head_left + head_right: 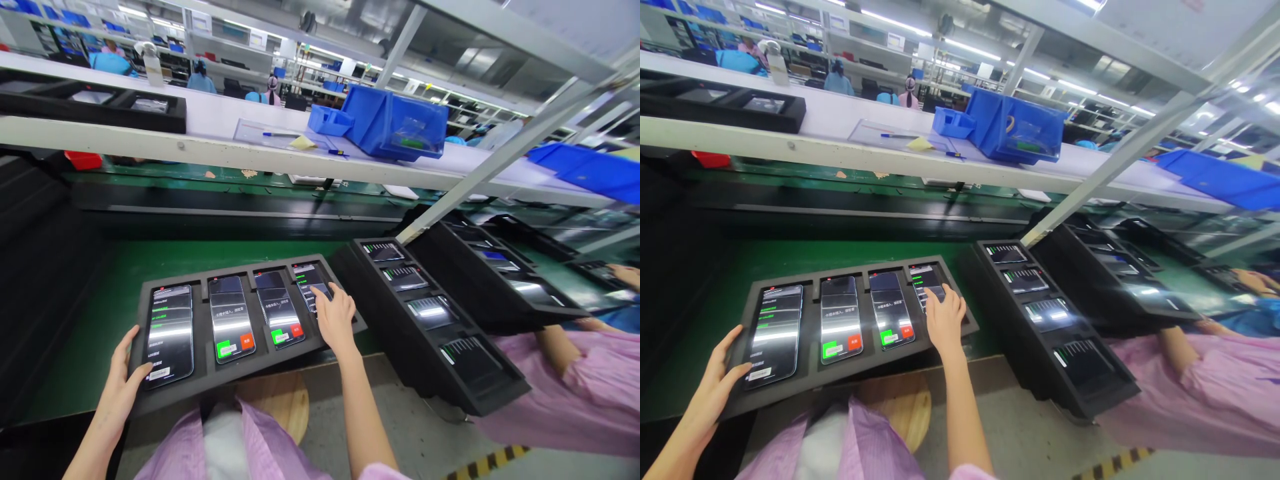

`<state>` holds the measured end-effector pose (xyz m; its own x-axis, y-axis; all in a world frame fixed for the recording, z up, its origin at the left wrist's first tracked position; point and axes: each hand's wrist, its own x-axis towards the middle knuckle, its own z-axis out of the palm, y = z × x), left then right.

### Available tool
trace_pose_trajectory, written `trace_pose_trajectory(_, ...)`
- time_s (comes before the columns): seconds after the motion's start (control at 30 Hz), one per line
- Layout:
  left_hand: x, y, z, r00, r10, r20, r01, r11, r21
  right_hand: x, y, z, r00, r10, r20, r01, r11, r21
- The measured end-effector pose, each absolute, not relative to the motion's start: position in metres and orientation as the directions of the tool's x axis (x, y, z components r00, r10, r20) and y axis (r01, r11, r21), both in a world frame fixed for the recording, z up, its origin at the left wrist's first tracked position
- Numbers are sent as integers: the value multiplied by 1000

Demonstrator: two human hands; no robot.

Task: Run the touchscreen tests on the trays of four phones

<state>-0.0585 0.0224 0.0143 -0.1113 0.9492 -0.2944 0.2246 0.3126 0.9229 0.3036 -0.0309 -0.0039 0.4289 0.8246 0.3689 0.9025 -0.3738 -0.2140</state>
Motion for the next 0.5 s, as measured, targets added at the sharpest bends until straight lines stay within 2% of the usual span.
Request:
trace_pose_trajectory(0.2,-56,22,15,-147,945,-292,214,319,923,306,-21,-5,434,827,358,900,-382,-209)
trace_pose_trajectory(0.5,-58,24,14,-132,936,-325,202,347,916,311,-65,-13,521,704,482,851,-385,-358)
